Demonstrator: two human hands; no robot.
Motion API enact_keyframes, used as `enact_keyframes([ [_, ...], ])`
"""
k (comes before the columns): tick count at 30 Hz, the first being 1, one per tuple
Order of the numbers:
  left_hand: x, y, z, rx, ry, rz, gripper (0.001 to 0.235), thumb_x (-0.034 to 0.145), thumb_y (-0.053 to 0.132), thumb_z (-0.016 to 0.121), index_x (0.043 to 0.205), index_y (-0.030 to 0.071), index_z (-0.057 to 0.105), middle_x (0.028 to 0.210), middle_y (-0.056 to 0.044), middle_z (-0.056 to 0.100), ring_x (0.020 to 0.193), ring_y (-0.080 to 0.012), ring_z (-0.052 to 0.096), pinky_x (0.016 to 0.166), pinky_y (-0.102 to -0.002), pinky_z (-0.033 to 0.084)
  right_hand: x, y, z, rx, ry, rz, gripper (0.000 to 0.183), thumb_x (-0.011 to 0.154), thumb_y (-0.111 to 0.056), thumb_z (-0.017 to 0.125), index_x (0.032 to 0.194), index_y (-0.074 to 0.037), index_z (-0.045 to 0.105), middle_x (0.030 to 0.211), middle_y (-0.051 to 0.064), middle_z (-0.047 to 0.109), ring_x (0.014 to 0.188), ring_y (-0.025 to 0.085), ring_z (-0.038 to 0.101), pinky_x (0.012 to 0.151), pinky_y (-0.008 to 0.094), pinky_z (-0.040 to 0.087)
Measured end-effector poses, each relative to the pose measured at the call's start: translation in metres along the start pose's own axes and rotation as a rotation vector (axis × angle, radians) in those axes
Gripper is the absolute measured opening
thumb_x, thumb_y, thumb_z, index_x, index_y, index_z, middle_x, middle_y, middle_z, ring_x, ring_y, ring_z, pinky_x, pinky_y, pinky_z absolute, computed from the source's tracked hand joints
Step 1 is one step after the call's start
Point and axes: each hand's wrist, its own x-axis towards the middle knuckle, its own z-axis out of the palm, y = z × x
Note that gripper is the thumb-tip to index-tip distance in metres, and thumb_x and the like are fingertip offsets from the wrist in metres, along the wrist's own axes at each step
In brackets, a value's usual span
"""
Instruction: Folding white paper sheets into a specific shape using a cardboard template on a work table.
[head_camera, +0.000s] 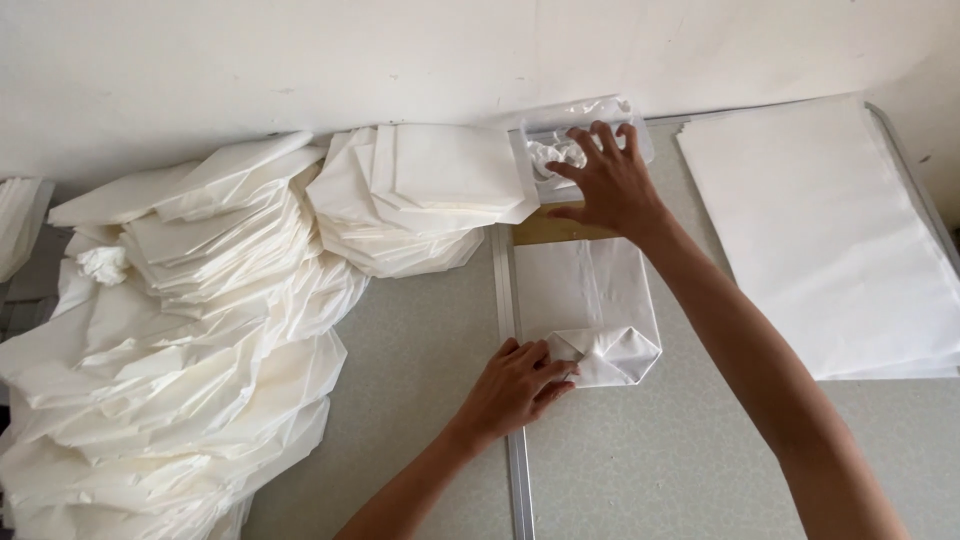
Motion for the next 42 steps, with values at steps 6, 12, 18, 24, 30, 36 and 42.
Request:
enact_keyframes([
  [6, 0.003, -0.001, -0.001, -0.086, 0.031, -0.04, 0.025, 0.102, 0.032, 0.06, 0.123, 0.019, 0.065, 0.087, -0.006, 0.059, 0.078, -0.022, 0.065, 0.077, -0.038, 0.049, -0.002, 0.004, 0.032, 0.119, -0.055, 0.094, 0.05, 0.082, -0.063, 0.074, 0.122, -0.034, 0.072, 0.139, 0.007, 0.049, 0.129, 0.031, 0.043, 0.1, 0.05, 0.034],
  [12, 0.008, 0.002, -0.012, -0.149, 0.042, -0.019, 0.034, 0.097, 0.042, 0.065, 0.119, 0.015, 0.068, 0.086, -0.006, 0.057, 0.071, -0.0238, 0.062, 0.071, -0.039, 0.048, -0.03, -0.015, -0.047, 0.422, 0.04, 0.192, 0.062, 0.084, -0.022, 0.083, 0.141, -0.015, 0.061, 0.144, 0.014, 0.041, 0.128, 0.038, 0.039, 0.097, 0.054, 0.031],
  [18, 0.002, 0.001, -0.005, -0.068, 0.093, 0.076, 0.006, 0.094, 0.024, 0.073, 0.098, 0.02, 0.075, 0.092, 0.003, 0.047, 0.071, -0.0158, 0.059, 0.066, -0.032, 0.046, -0.133, -0.059, -0.096, 1.027, 0.066, 0.172, 0.039, 0.089, -0.009, 0.075, 0.128, -0.008, 0.069, 0.111, 0.014, 0.069, 0.094, 0.032, 0.07, 0.081, 0.044, 0.054],
  [24, 0.004, 0.002, -0.013, -0.169, 0.173, 0.095, 0.016, 0.084, 0.03, 0.083, 0.08, 0.018, 0.074, 0.09, 0.002, 0.047, 0.07, -0.0162, 0.059, 0.066, -0.031, 0.049, -0.193, -0.08, -0.105, 0.859, 0.186, 0.053, 0.031, 0.087, -0.01, 0.075, 0.117, -0.013, 0.076, 0.119, 0.014, 0.066, 0.117, 0.036, 0.061, 0.096, 0.042, 0.053],
  [30, -0.002, -0.001, -0.003, -0.044, 0.244, 0.192, 0.022, 0.077, 0.034, 0.089, 0.07, 0.021, 0.072, 0.084, 0.006, 0.048, 0.068, -0.0101, 0.061, 0.064, -0.027, 0.048, -0.198, -0.085, -0.106, 1.12, 0.036, -0.022, 0.024, 0.088, -0.006, 0.073, 0.112, -0.005, 0.076, 0.098, 0.014, 0.07, 0.087, 0.031, 0.072, 0.073, 0.038, 0.06],
  [36, -0.001, 0.0, -0.004, -0.096, 0.244, 0.203, 0.022, 0.077, 0.033, 0.088, 0.072, 0.021, 0.071, 0.082, 0.006, 0.047, 0.066, -0.011, 0.059, 0.065, -0.027, 0.048, -0.198, -0.092, -0.106, 1.1, 0.033, -0.092, 0.017, 0.091, -0.016, 0.072, 0.105, -0.008, 0.077, 0.094, 0.012, 0.068, 0.078, 0.029, 0.067, 0.066, 0.04, 0.058],
  [42, 0.0, 0.001, -0.004, -0.09, 0.262, 0.201, 0.023, 0.078, 0.034, 0.088, 0.07, 0.022, 0.07, 0.081, 0.007, 0.048, 0.066, -0.0095, 0.059, 0.064, -0.026, 0.049, -0.194, -0.088, -0.111, 1.159, -0.024, -0.153, 0.015, 0.091, -0.025, 0.073, 0.094, -0.012, 0.08, 0.089, 0.008, 0.066, 0.078, 0.027, 0.065, 0.067, 0.041, 0.055],
])
